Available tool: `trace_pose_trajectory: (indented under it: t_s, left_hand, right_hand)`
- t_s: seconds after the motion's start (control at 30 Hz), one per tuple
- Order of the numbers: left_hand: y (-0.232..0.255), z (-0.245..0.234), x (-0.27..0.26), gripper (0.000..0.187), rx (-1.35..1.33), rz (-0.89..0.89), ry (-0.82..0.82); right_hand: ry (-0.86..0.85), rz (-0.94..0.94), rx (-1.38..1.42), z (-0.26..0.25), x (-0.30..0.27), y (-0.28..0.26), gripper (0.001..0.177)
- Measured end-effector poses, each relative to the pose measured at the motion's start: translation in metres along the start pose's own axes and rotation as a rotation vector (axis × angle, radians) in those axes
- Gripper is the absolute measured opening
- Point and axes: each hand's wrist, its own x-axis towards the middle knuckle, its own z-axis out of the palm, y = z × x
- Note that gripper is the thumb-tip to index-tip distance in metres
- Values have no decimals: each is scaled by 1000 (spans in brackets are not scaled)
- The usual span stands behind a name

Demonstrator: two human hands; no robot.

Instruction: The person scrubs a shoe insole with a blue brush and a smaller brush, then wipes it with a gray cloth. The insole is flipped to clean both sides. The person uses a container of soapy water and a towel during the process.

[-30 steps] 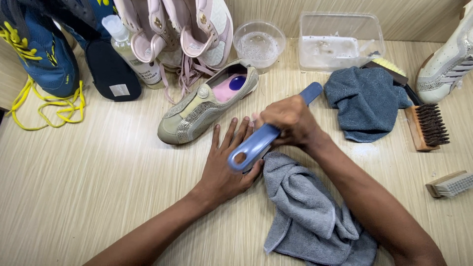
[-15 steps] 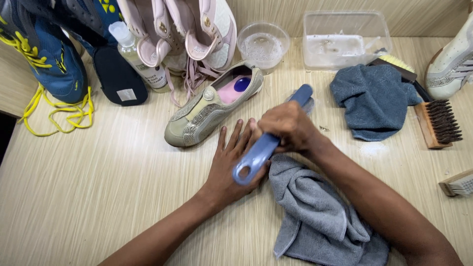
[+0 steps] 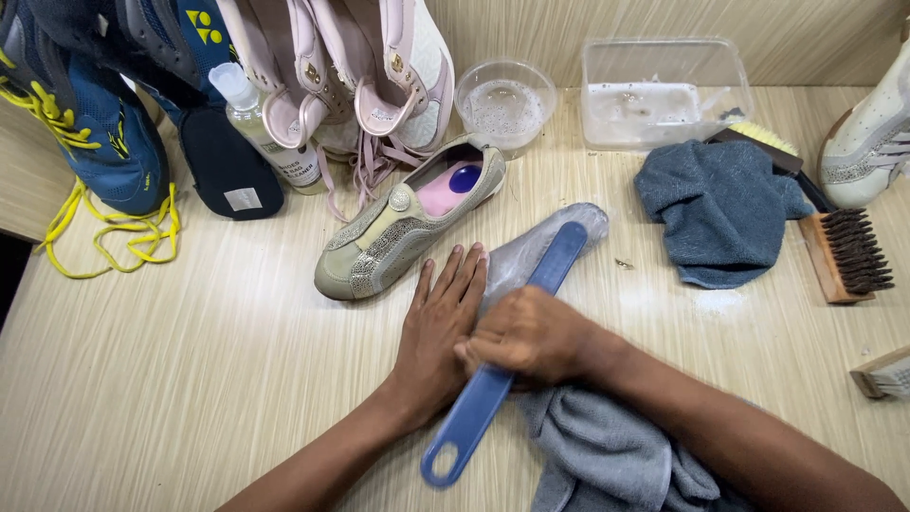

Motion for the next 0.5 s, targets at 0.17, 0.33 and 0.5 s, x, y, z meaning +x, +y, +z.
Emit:
trace_pose_trajectory:
  t_s: [0.17, 0.33, 0.5]
  left_hand:
    - [2, 14, 0, 77, -130, -45, 60]
    - [-2, 12, 2, 79, -21, -34, 1]
    - [-11, 28, 5, 75, 62, -17, 6]
  right_hand:
    - [44, 128, -101, -20, 5, 14, 34]
    - [29, 100, 43, -25, -2, 22, 35]
    - [-41, 37, -114, -15, 27, -15, 23]
